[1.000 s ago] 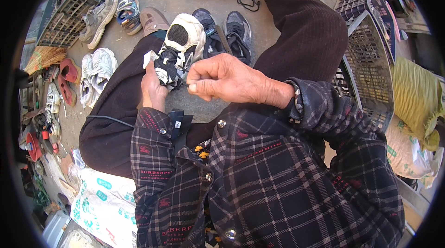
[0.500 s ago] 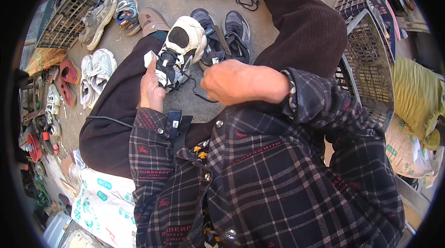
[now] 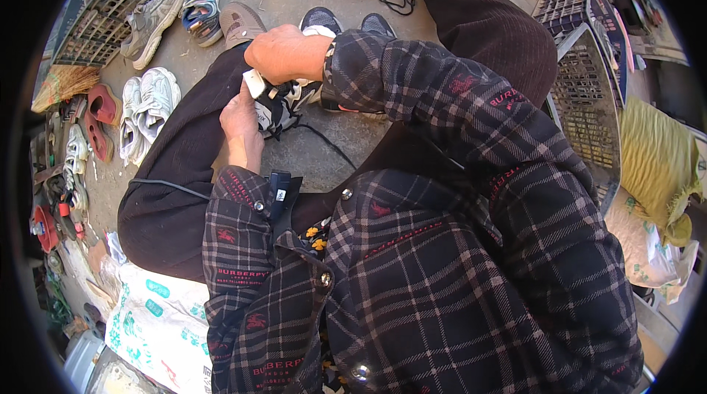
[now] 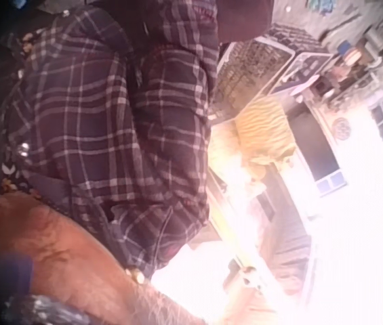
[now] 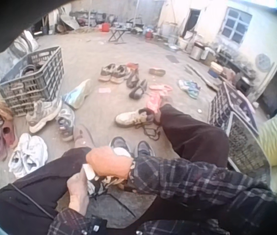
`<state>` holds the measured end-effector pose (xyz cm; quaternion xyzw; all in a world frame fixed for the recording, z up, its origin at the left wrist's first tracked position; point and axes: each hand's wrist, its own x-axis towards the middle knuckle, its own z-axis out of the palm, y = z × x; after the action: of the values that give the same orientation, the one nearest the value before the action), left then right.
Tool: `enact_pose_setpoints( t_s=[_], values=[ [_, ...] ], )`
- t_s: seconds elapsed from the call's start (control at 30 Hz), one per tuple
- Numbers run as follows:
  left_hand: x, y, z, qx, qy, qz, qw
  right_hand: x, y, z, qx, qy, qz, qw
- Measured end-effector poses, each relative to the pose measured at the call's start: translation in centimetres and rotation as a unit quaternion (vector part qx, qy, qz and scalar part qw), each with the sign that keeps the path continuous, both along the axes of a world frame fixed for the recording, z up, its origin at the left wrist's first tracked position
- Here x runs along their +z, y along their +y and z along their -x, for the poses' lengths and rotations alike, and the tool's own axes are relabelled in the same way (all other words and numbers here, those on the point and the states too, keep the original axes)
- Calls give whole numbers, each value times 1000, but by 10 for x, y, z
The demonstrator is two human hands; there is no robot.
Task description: The person sits on the floor and repairs a white sneaker by hand. They remove the laces, insert a new insole, and re-lace the shoe. The finished shoe is placed in a nearby crate.
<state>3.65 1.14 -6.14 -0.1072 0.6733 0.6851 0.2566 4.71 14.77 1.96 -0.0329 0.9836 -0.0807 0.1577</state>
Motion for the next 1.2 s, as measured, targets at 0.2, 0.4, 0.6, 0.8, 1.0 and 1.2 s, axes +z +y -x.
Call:
enact_pose_setpoints(
  t_s=[0.2, 0.4, 0.6, 0.8, 1.0, 1.2],
  values=[
    [-4, 3, 2, -42, 33, 56, 997, -4, -2, 1, -63, -72, 1, 995],
    [-12, -1, 2, -77, 3, 34, 996, -10, -3, 9, -62, -113, -3, 992],
    [-13, 1, 2, -81, -94, -16, 992, -15, 13, 1, -9, -83, 46, 995],
    [-10, 3, 0, -67, -96, -23, 993, -24, 18, -12, -46, -14, 57, 997],
    [-9, 6, -2, -58, -106, -36, 992, -35, 11, -24, -224, 54, 108, 967],
    [-16, 3, 0, -89, -132, -65, 985, -29, 5, -11, -84, -55, 2, 995]
  ],
)
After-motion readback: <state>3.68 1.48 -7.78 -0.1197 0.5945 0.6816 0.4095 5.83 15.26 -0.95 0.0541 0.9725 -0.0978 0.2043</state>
